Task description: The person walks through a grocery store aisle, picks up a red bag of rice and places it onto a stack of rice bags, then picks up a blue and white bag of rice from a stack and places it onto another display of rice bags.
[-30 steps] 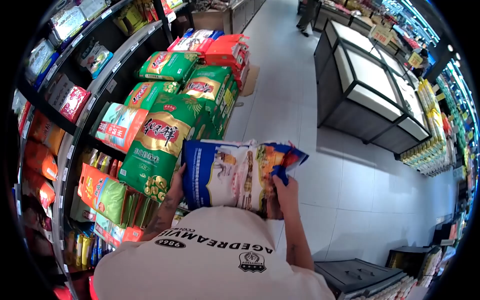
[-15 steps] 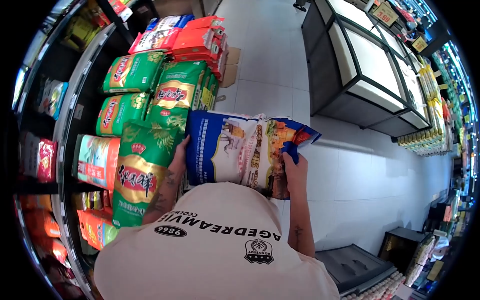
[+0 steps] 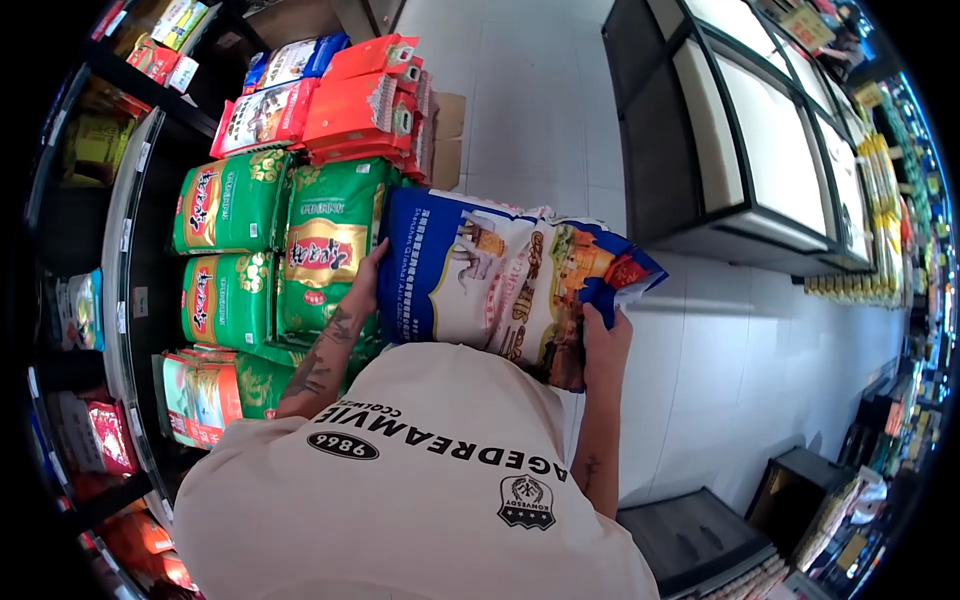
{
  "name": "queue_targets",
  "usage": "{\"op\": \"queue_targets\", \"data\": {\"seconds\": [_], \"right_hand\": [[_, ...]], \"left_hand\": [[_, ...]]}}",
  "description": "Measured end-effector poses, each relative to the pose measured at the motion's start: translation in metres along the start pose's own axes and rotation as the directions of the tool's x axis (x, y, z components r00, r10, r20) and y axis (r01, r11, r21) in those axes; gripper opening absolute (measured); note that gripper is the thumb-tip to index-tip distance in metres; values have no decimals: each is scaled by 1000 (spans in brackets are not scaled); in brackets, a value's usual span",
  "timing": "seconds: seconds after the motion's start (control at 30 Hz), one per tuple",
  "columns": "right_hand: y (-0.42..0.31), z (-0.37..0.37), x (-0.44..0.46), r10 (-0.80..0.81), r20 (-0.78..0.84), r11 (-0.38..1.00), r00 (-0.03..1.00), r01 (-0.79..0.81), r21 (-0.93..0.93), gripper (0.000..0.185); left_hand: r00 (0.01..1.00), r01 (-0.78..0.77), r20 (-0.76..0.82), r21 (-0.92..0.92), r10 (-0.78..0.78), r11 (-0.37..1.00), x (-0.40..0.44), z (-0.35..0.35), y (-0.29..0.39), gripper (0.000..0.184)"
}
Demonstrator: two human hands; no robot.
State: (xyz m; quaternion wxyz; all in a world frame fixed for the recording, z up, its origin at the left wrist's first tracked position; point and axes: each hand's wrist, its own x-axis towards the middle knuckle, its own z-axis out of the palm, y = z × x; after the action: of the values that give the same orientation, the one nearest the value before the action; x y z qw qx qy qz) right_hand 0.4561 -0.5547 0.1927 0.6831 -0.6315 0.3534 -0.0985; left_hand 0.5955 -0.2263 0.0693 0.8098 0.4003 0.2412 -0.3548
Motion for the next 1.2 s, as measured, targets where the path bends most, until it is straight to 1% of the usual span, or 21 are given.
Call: {"op": "queue_targets", "data": {"seconds": [0.07,0.17,0.23,0.27,0.3,0.4,0.43,0.5,0.57,0.6,0.63,0.7,0.73,0.83,0.87,0.93,0.97,1.0,1.1,1.13,1.2], "right_hand": [[-12,28,62,-11,41,1000,999,12,-10,25],[-43,64,151,9,136,996,991,4,-92,25],[-74,88,214,-12,218,985,976,50,-166,25],[-94,107,235,-52,272,984,961,96,-152,23],[-111,127,259,-28,314,987,949,76,-142,22],[-137,169,318,99,393,978,914,-16,-209,20],[-144,188,341,75,406,977,911,14,-211,20],[-149,216,365,24,420,980,907,62,-188,21],[-158,254,400,64,432,978,900,30,-208,23],[-163,274,419,73,438,974,896,30,-225,23],[-168,293,434,83,440,969,894,32,-246,24],[-177,338,462,39,426,980,904,49,-193,24],[-191,361,471,7,423,982,906,73,-173,24],[-216,421,497,-64,380,974,923,141,-179,23],[-224,436,505,-66,394,977,917,140,-163,24],[-224,456,521,-30,404,980,914,105,-166,26],[-231,476,534,-29,418,982,908,105,-159,26],[-238,492,548,41,388,960,921,71,-272,27],[-247,553,593,89,491,957,866,63,-284,26],[-251,578,609,128,540,954,832,46,-296,26],[-252,623,641,191,636,924,748,82,-374,25]], "left_hand": [[998,-49,-34,-26,48,998,35,10,32,44],[982,-120,-157,-64,109,991,71,33,80,43],[955,-214,-237,-135,179,967,92,54,105,42],[936,-274,-274,-167,222,947,107,62,123,42],[914,-316,-326,-200,241,927,114,68,136,41],[940,-269,-277,-249,197,930,141,61,165,42],[947,-268,-249,-266,203,926,159,58,181,42],[931,-321,-270,-287,245,903,172,73,207,43],[921,-343,-296,-313,253,886,203,69,238,43],[916,-356,-298,-287,270,889,223,63,257,45],[932,-329,-254,-290,259,898,242,56,278,45],[955,-282,-180,-300,236,911,278,50,322,45],[964,-231,-196,-302,177,925,286,54,350,45],[936,-336,-212,-285,283,898,331,39,411,45],[932,-346,-213,-270,294,899,338,36,428,45],[950,-285,-215,-291,228,913,348,29,443,43],[954,-270,-211,-301,213,915,354,28,463,43],[924,-354,-260,-307,280,883,368,22,471,44],[894,-404,-347,-358,282,842,392,-1,491,45],[894,-384,-385,-397,229,834,394,-6,499,45],[859,-482,-413,-459,302,746,391,-2,501,44]]}}
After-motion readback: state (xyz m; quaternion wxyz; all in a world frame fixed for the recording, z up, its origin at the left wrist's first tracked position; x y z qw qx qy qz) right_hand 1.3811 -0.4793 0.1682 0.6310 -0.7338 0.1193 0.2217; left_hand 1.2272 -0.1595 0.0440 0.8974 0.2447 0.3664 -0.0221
